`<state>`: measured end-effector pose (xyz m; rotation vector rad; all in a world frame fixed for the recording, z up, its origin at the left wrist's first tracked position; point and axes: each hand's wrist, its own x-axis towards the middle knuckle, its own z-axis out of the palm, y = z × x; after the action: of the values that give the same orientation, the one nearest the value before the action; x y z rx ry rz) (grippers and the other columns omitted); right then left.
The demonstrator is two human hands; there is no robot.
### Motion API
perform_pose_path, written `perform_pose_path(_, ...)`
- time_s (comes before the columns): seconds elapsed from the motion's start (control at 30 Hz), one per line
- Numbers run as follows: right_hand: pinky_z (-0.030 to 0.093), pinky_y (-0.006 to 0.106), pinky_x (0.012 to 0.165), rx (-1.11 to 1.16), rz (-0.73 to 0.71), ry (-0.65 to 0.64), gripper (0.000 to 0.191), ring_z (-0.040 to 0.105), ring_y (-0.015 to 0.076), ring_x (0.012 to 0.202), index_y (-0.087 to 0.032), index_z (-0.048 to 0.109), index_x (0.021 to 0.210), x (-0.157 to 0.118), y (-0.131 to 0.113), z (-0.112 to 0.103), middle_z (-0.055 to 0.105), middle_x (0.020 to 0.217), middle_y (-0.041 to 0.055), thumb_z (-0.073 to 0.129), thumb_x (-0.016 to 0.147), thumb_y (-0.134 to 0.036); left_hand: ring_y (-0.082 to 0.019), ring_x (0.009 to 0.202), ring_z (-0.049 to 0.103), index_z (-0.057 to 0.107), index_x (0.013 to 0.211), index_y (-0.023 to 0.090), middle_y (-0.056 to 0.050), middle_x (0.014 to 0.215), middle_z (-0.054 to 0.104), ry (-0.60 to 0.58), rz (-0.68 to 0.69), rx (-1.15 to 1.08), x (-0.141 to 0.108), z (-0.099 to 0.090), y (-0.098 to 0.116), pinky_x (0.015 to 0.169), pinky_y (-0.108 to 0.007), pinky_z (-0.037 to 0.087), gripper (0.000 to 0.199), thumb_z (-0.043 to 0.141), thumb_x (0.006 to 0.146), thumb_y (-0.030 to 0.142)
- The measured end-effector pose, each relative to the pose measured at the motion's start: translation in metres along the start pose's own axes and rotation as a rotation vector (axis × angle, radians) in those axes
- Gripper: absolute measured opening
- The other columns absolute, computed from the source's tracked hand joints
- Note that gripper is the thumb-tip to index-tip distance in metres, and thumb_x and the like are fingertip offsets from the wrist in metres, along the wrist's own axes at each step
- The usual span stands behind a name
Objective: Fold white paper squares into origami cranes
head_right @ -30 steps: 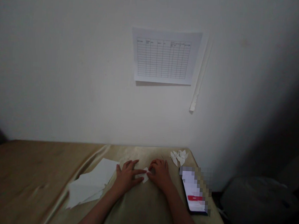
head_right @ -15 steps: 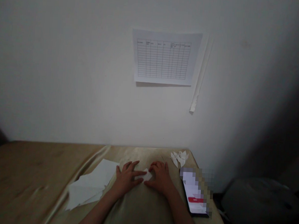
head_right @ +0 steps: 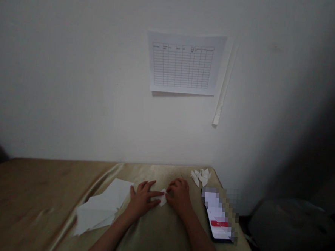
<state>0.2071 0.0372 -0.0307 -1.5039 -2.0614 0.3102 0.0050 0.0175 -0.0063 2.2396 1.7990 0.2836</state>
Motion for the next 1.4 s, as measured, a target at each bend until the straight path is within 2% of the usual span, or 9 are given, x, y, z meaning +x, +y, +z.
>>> perform_pose_path(0.13,0.022,0.044,0.114,-0.041,0.015,0.02,0.011,0.045,0.0269,0.126,-0.026,0.075,0.088,0.0024,-0.0039,0.0002,0.069,0.111,0.003,0.065,0.083,-0.026,-0.04,0.147,0.024,0.064,0.116,0.059,0.006,0.156,0.042,0.008,0.006,-0.01,0.0011,0.0025,-0.0013,0.108,-0.08,0.0,0.032,0.063,0.085,0.052)
perform_pose_path(0.4,0.02,0.049,0.113,-0.09,0.037,-0.021,0.012,0.046,0.0279,0.125,-0.026,0.074,0.088,0.006,-0.0064,-0.0023,0.069,0.113,0.0031,0.062,0.086,-0.028,-0.04,0.147,0.025,0.064,0.115,0.06,0.005,0.156,0.042,0.015,0.011,-0.023,0.0015,0.0024,-0.0016,0.107,-0.081,0.0,0.033,0.065,0.083,0.052)
perform_pose_path(0.63,0.008,0.061,0.114,-0.122,0.058,0.017,0.012,0.044,0.0298,0.128,-0.026,0.072,0.091,0.0045,-0.0053,0.0023,0.068,0.115,0.0043,0.06,0.089,-0.027,-0.04,0.147,0.025,0.065,0.114,0.06,0.005,0.155,0.043,0.02,0.012,-0.032,0.0021,0.003,-0.0021,0.106,-0.082,0.001,0.035,0.069,0.081,0.051)
perform_pose_path(0.8,0.016,0.054,0.114,-0.085,0.062,0.07,0.016,0.049,0.0263,0.121,-0.027,0.073,0.091,-0.0001,-0.0055,0.0034,0.068,0.113,0.0037,0.057,0.093,-0.029,-0.04,0.147,0.024,0.063,0.114,0.062,0.005,0.155,0.043,0.026,0.017,-0.02,0.0018,0.0036,-0.003,0.106,-0.082,0.001,0.035,0.069,0.081,0.052)
perform_pose_path(0.97,0.022,0.051,0.111,-0.101,0.072,0.059,0.015,0.051,0.026,0.119,-0.027,0.074,0.091,-0.0002,-0.0041,0.0037,0.067,0.113,0.0048,0.06,0.092,-0.031,-0.041,0.147,0.025,0.064,0.114,0.061,0.004,0.155,0.044,0.029,0.018,-0.02,0.0015,0.0029,-0.0027,0.106,-0.082,0.002,0.035,0.069,0.081,0.052)
perform_pose_path(1.23,0.014,0.055,0.114,-0.105,0.1,0.044,0.011,0.049,0.0273,0.122,-0.029,0.073,0.09,-0.0014,-0.0083,0.0,0.066,0.114,0.0035,0.063,0.087,-0.032,-0.041,0.146,0.025,0.064,0.114,0.061,0.004,0.154,0.045,0.027,0.007,-0.023,0.0021,0.0031,-0.0023,0.105,-0.082,0.002,0.035,0.07,0.081,0.051)
perform_pose_path(1.4,0.015,0.054,0.113,-0.084,0.113,0.002,0.012,0.048,0.0273,0.123,-0.03,0.072,0.093,-0.0026,-0.0093,-0.0047,0.065,0.117,0.0027,0.068,0.083,-0.035,-0.041,0.147,0.024,0.064,0.116,0.059,0.004,0.155,0.042,0.023,0.017,-0.021,0.002,0.0045,-0.0035,0.106,-0.083,0.001,0.035,0.068,0.082,0.052)
